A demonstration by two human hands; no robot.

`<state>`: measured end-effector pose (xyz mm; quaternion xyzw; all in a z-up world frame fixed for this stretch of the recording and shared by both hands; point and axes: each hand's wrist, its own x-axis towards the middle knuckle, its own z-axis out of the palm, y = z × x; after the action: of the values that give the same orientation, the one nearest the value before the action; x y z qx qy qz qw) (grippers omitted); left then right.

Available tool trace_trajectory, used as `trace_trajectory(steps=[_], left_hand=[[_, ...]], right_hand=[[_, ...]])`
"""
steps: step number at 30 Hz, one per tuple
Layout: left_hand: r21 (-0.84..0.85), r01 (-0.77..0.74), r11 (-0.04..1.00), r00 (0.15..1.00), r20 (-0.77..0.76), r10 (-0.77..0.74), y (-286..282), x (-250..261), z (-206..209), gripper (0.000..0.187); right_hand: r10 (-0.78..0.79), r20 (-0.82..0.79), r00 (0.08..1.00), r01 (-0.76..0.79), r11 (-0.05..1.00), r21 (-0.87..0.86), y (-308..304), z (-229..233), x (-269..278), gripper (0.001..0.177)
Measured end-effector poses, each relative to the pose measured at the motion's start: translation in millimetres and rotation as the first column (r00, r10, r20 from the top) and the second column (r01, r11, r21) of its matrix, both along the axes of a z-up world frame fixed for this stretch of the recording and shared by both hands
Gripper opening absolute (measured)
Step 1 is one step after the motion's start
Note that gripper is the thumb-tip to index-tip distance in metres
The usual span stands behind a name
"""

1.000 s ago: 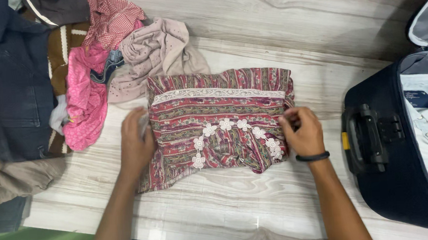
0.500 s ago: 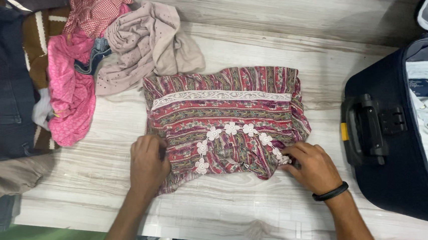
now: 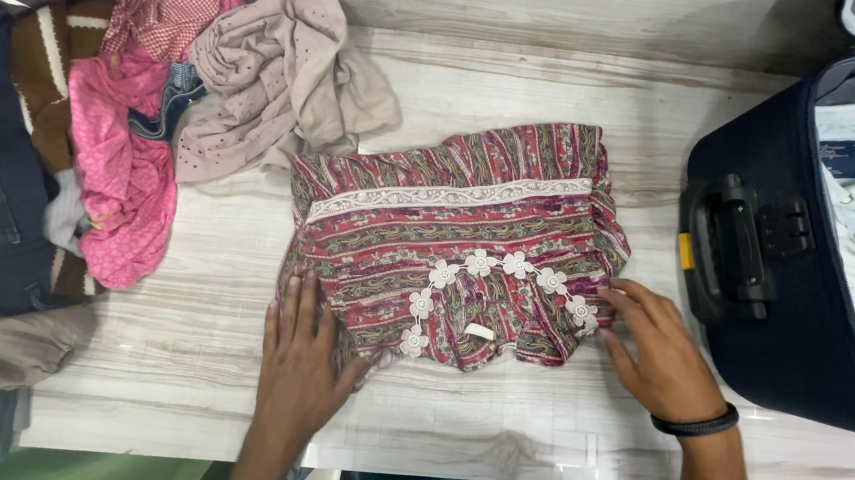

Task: The person folds a light blue button-down shirt and a patterned top by hand on a wooden surface, then places them into an open suitcase.

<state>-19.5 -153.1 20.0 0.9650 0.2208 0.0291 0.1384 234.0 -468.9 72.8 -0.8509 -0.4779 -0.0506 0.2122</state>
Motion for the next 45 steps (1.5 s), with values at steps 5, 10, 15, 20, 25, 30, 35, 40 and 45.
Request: trace_trajectory(steps=[5, 10, 15, 20, 25, 30, 35, 40, 45], left_hand=[[-0.143, -0.051, 0.988, 0.985, 0.154, 0.073, 6, -26, 28, 0.067], [-0.173, -0.239, 0.955, 0.866, 0.408, 0.290, 46, -13, 46, 0.029], [0.033, 0.070, 0.997, 0.881, 0.467, -0.078, 92, 78, 37, 0.070], [0.011, 0.092, 0.996, 0.995, 0.036, -0.093, 125, 121, 25, 0.077], [0.050, 0.103, 0.993, 0.994, 0.022, -0.104, 129, 124, 34, 0.035], [0.131, 0.120, 0.984, 0.914, 0.371, -0.161, 106, 99, 65, 0.027], [0.146, 0.342, 0.928, 0.900, 0.234, -0.368, 52, 17, 90, 0.029], [-0.171, 0.347, 0.922, 0.896, 0.350, -0.272, 47, -16, 84, 0.041], [-0.129, 0.190, 0.973, 0.931, 0.338, -0.137, 21, 24, 43, 0.058]], right_hand=[[-0.285, -0.290, 0.914, 0.091, 0.838, -0.539, -3, -5, 2, 0.036], [-0.277, -0.245, 0.929, 0.214, 0.943, -0.253, 6, 6, 21, 0.026], [-0.101, -0.164, 0.981, 0.092, 0.994, -0.060, 77, -16, 104, 0.056], [0.037, -0.068, 0.997, -0.054, 0.962, -0.267, 140, -35, 165, 0.119], [-0.016, -0.043, 0.999, -0.007, 0.873, -0.487, 151, -18, 169, 0.045], [0.100, 0.189, 0.977, -0.119, 0.989, 0.089, 112, 20, 127, 0.027], [0.057, -0.036, 0.998, -0.061, 0.993, -0.100, 33, 51, 52, 0.033], [0.121, -0.201, 0.972, -0.173, 0.948, -0.266, 3, 51, 17, 0.062], [0.098, -0.124, 0.987, -0.111, 0.988, -0.104, 41, 18, 19, 0.049]])
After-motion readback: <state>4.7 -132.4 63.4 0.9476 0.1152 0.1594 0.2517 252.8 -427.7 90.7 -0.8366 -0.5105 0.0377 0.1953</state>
